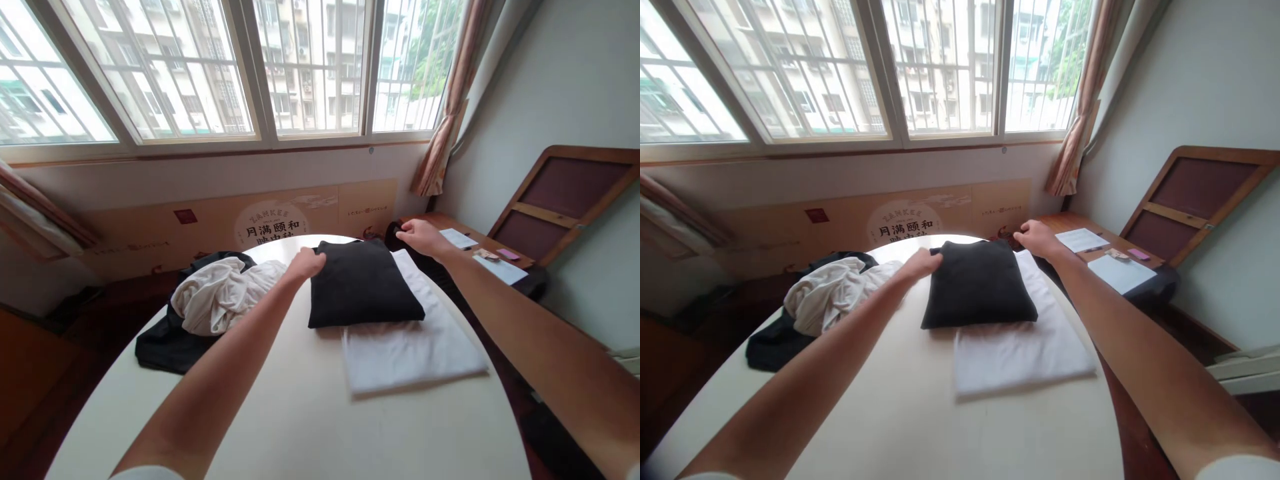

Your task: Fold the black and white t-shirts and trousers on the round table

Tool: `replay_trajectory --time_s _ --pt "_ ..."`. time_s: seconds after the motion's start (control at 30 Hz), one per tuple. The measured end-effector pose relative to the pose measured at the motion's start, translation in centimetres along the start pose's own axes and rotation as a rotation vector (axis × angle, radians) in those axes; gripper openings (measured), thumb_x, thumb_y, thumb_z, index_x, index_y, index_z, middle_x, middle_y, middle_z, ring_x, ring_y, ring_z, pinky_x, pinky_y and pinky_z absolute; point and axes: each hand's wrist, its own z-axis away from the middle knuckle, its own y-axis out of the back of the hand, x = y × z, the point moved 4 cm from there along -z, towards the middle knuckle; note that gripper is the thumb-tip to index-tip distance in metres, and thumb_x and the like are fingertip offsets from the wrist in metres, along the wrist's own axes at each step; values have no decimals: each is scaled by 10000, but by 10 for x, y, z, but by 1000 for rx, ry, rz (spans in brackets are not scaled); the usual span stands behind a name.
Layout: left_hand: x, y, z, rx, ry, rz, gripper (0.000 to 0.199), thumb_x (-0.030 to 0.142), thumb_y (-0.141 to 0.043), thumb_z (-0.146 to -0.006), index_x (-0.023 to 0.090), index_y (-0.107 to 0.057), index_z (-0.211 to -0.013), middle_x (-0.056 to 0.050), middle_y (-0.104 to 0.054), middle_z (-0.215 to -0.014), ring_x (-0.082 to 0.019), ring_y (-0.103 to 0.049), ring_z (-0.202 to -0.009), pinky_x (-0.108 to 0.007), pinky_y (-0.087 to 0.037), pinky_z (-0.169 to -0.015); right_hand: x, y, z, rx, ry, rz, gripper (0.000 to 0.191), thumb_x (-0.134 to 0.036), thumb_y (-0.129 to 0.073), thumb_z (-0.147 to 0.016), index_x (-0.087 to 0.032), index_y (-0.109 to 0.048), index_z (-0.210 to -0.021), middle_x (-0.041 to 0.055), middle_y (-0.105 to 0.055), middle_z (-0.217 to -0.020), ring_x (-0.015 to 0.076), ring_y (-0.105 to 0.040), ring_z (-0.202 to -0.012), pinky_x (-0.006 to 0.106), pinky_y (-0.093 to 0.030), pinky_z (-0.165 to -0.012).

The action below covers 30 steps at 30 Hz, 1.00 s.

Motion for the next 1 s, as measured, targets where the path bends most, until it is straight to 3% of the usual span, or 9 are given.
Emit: replay_trajectory --time_s 0.07,0.13,0.27,0.4,0.5,0.63,0.77,0.9,1.0 --pt "-30 -12 12 2 94 -33 201 295 -754 -680 169 -627 -771 -211 -753 -948 -427 -666 -1164 -336 -507 -789 24 -23 16 -85 -104 -9 200 -278 -804 -849 -104 -730 -914 102 -735 -800 231 -699 -775 283 -527 -686" --pt "-49 -20 20 -20 168 -27 235 339 -779 -689 182 -623 -768 -191 -756 -904 -421 -693 -1110 -336 -522 -741 43 -44 32 -174 -199 -50 244 -301 -827 -830 -117 -688 -751 68 -650 -600 200 -631 -578 275 -479 -537" --pt "-55 -28 21 -104 255 101 281 367 -826 -704 184 -648 -819 -139 -759 -848 -350 -733 -940 -316 -538 -633 53 -69 49 -246 -323 -223 280 -384 -777 -889 -144 -659 -808 19 -609 -556 143 -538 -456 236 -384 -406" --pt "-48 -36 21 -205 259 334 252 332 -796 -764 165 -689 -920 -142 -787 -972 -272 -752 -944 -288 -597 -714 36 -79 53 -339 -347 -444 146 -252 -733 -883 -134 -668 -826 56 -693 -658 158 -637 -555 234 -495 -485" --pt "-45 -40 25 -241 235 476 285 340 -749 -803 148 -696 -1007 -154 -789 -1025 -272 -763 -938 -330 -627 -780 19 -79 53 -375 -323 -591 45 -178 -677 -845 -142 -673 -818 75 -733 -732 183 -695 -652 254 -570 -599" --pt "-26 -34 21 -185 154 555 324 354 -748 -794 154 -697 -1043 -118 -783 -972 -270 -752 -914 -338 -619 -790 -3 -59 47 -276 -272 -705 33 -187 -631 -813 -191 -622 -782 7 -649 -629 151 -595 -542 239 -507 -529" --pt "23 -20 21 -99 -23 655 330 369 -782 -744 152 -693 -976 -79 -761 -904 -248 -730 -875 -317 -591 -798 -21 -14 44 -178 -261 -741 128 -316 -634 -821 -199 -635 -770 5 -568 -544 174 -527 -504 279 -459 -480" --pt "68 -21 49 -178 -200 868 430 387 -827 -698 150 -705 -1035 -71 -759 -914 -249 -728 -876 -334 -583 -843 -20 32 56 -160 -284 -842 250 -434 -610 -815 -194 -664 -772 44 -591 -548 211 -560 -528 317 -487 -481" --pt "59 -43 83 -263 -171 934 426 387 -802 -748 170 -706 -1101 -61 -758 -921 -228 -721 -855 -330 -582 -851 6 44 76 -139 -267 -802 222 -407 -607 -810 -197 -661 -760 43 -624 -568 202 -586 -525 303 -495 -481"
